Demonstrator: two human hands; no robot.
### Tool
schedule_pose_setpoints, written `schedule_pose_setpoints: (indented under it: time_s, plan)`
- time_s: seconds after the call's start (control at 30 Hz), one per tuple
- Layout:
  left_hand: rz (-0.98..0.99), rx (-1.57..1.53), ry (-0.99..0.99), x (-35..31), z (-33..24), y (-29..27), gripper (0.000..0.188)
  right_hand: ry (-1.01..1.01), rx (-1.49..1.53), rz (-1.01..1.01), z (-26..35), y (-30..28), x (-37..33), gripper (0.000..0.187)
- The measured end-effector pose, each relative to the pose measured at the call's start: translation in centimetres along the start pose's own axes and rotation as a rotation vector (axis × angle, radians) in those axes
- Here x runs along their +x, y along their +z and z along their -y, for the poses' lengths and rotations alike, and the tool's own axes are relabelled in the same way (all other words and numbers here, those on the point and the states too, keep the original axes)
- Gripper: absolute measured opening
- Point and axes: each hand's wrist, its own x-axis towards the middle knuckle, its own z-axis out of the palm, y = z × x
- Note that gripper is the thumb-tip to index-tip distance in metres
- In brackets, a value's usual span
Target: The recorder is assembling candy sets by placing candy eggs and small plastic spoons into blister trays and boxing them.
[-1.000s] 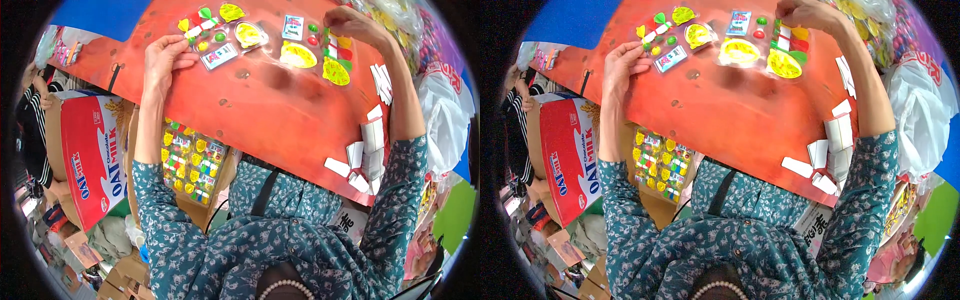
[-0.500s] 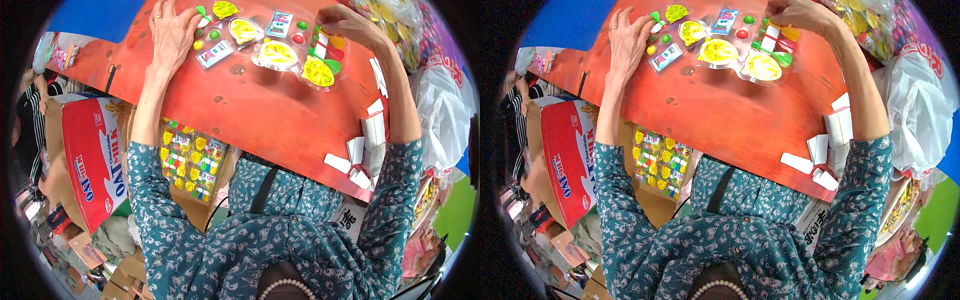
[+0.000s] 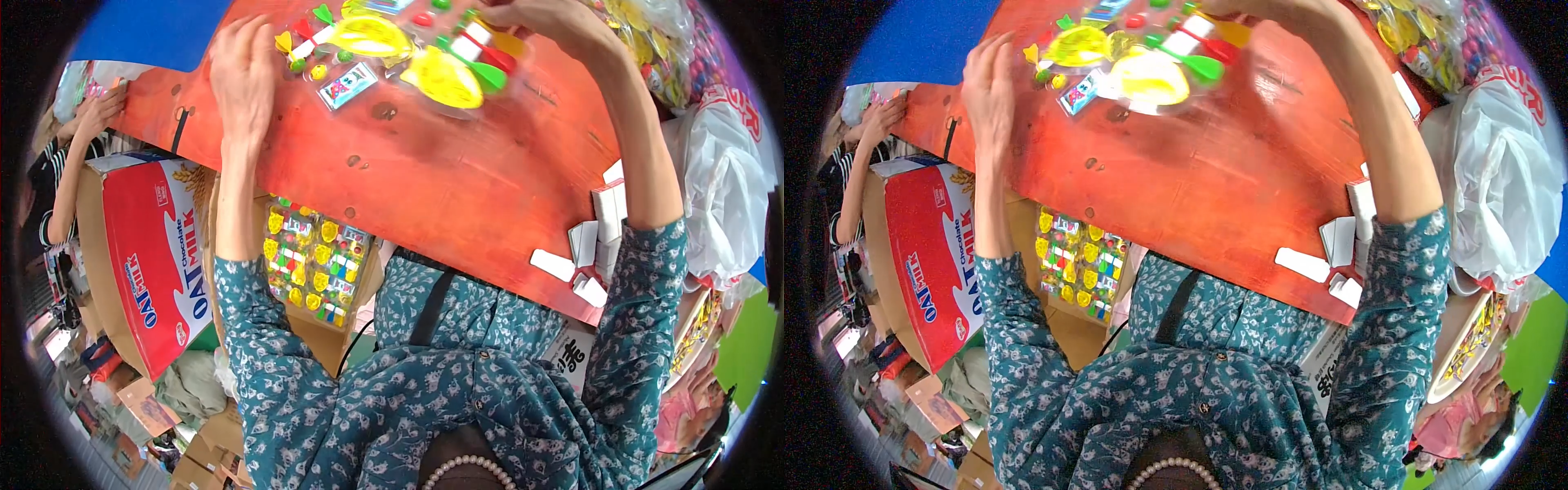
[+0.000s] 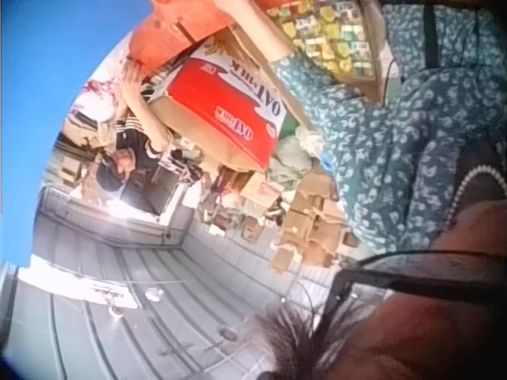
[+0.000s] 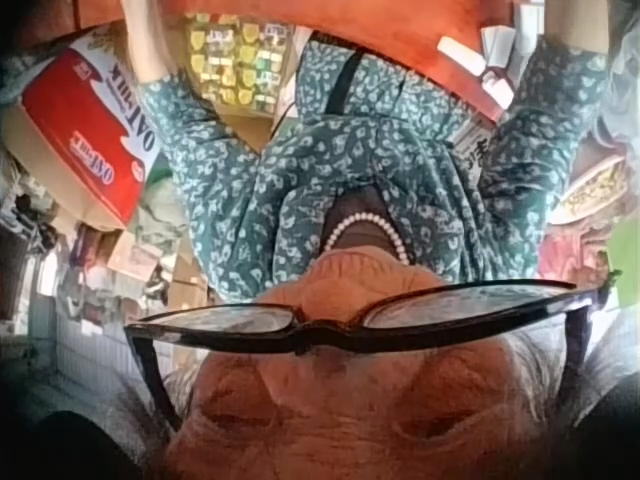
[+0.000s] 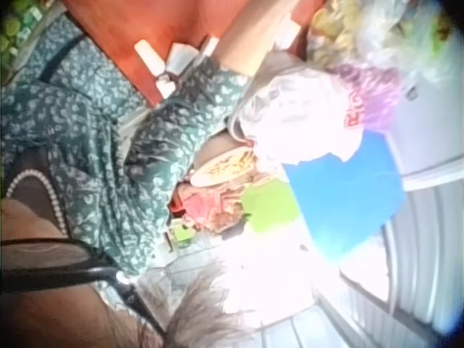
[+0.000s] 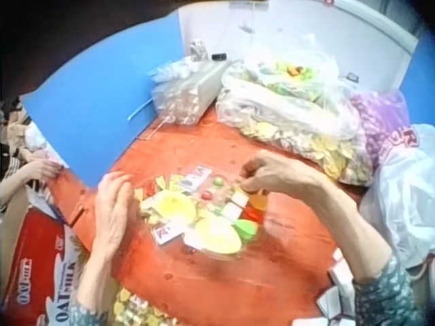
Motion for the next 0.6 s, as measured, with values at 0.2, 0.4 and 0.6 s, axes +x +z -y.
schedule_pose_setpoints:
  time_s: [0.2, 0.4, 0.6]
  plan:
    - [0.001, -0.563, -0.766, -3.6, -1.0, -2.8, 0.041, -0.085, -0.001, -0.041, 1.7, 4.4, 6.0, 0.023]
    - [0.133, -0.988, -0.988, -4.1, -3.2, -1.6, 0.045, -0.006, -0.127, -0.420, 1.6, 8.5, 9.3, 0.026]
    - [0.163, -0.940, -0.935, -3.9, -3.5, -0.6, 0.050, -0.028, -0.081, -0.263, 2.5, 7.7, 6.5, 0.040]
